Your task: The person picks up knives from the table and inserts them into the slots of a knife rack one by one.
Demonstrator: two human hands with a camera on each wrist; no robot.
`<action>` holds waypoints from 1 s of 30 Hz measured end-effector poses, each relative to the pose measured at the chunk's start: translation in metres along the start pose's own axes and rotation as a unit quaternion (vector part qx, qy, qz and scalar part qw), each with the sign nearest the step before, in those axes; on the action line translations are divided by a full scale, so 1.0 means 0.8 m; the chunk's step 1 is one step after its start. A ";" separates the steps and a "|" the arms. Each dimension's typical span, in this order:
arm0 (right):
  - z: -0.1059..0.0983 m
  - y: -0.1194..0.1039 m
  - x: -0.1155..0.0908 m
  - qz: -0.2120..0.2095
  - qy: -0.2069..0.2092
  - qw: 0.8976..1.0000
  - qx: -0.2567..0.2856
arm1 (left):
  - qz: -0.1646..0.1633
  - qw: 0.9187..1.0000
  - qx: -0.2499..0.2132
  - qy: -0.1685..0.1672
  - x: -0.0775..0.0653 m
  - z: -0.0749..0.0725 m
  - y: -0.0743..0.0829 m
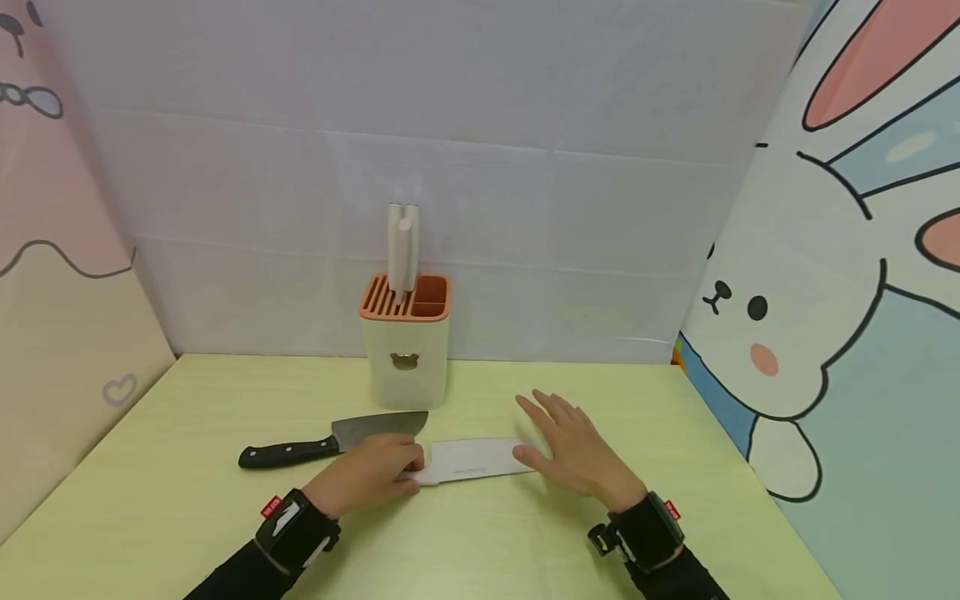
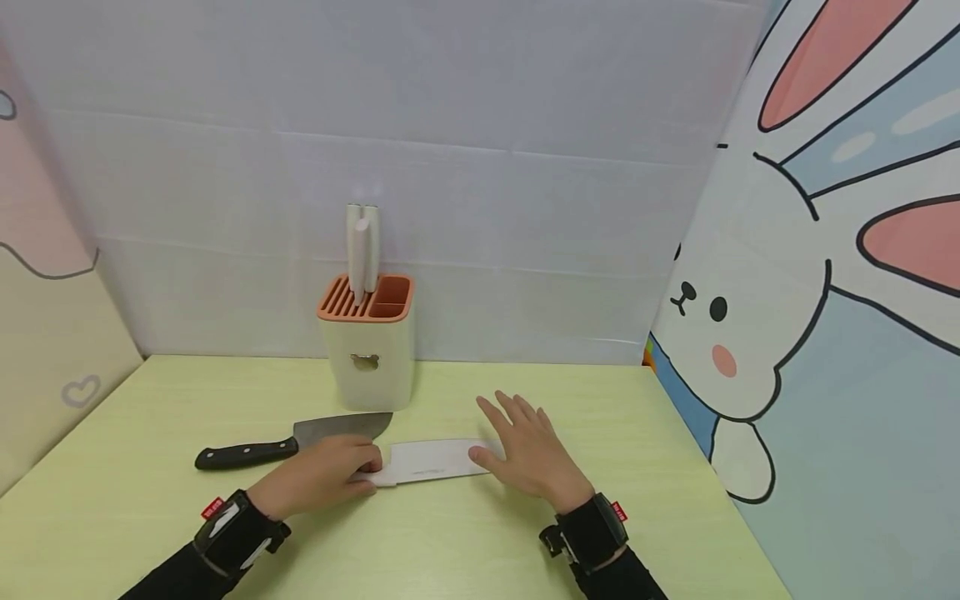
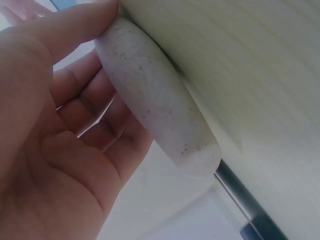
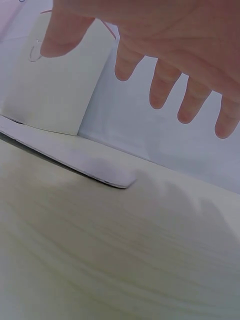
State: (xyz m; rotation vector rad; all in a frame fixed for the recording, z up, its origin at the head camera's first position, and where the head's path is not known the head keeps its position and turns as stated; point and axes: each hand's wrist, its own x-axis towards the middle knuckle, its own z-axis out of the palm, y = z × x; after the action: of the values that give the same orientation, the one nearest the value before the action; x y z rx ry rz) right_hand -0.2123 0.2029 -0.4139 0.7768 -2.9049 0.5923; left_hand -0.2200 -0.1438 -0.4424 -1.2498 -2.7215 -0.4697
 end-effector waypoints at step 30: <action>0.001 -0.008 0.000 -0.009 0.000 1.000 -0.008 | 0.014 1.000 0.004 -0.018 0.086 0.023 0.042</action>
State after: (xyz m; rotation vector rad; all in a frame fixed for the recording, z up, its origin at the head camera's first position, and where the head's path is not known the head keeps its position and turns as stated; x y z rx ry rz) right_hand -0.2092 0.1975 -0.4124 0.7993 -2.8965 0.5668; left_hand -0.2390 -0.0674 -0.4365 -1.3040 -2.7289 -0.4380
